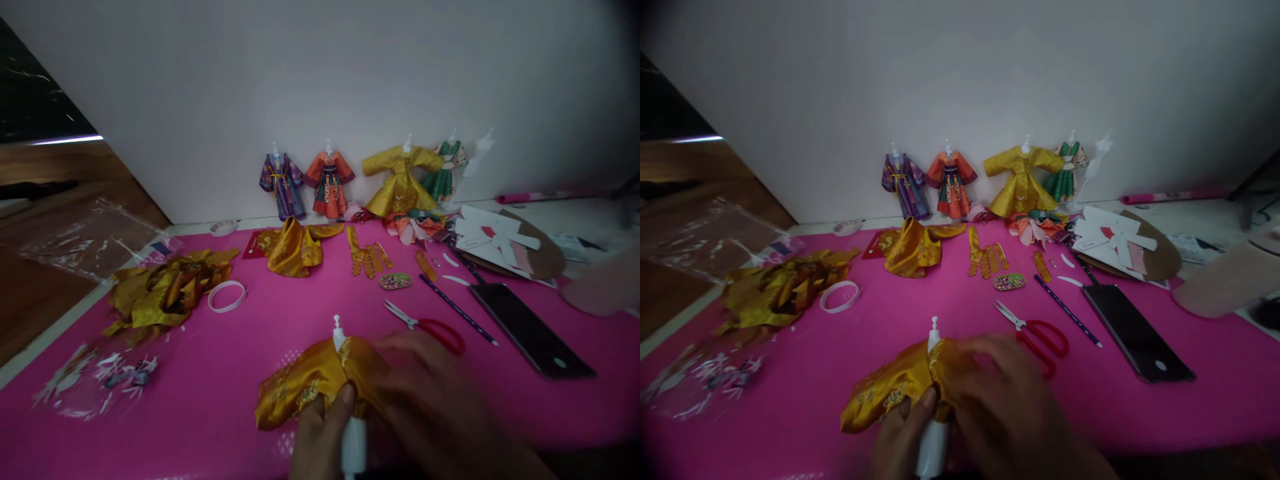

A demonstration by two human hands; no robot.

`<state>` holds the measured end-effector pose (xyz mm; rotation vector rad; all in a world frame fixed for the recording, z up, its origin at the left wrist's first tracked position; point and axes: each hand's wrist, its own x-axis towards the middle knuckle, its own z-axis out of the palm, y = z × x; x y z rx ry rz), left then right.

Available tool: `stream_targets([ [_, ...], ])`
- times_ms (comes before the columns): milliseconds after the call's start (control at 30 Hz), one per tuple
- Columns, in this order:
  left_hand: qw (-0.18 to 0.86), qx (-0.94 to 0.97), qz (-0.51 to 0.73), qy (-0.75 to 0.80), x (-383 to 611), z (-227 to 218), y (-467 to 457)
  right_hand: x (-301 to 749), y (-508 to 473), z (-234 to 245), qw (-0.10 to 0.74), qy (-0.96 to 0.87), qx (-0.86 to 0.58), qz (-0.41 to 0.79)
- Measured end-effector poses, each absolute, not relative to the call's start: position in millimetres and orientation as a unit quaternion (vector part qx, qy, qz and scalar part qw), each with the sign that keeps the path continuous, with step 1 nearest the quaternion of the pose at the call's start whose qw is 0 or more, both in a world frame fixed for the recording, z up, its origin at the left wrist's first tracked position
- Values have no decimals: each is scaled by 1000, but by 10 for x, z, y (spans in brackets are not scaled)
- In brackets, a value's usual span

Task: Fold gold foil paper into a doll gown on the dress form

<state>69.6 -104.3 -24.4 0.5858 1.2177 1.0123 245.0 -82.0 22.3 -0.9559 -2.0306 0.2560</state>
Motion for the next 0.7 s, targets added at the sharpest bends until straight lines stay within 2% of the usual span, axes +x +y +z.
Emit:
stream_targets([
  [133, 709, 257, 411, 512, 686, -207, -1117, 2479, -901, 172, 350, -875, -327, -70],
  [233, 723, 259, 389, 508, 662, -206, -1151, 2490, -911, 140, 313, -880, -335, -124],
  [700, 718, 260, 403, 505, 693, -172, -1128, 2494, -901, 181, 285, -894, -326, -112],
])
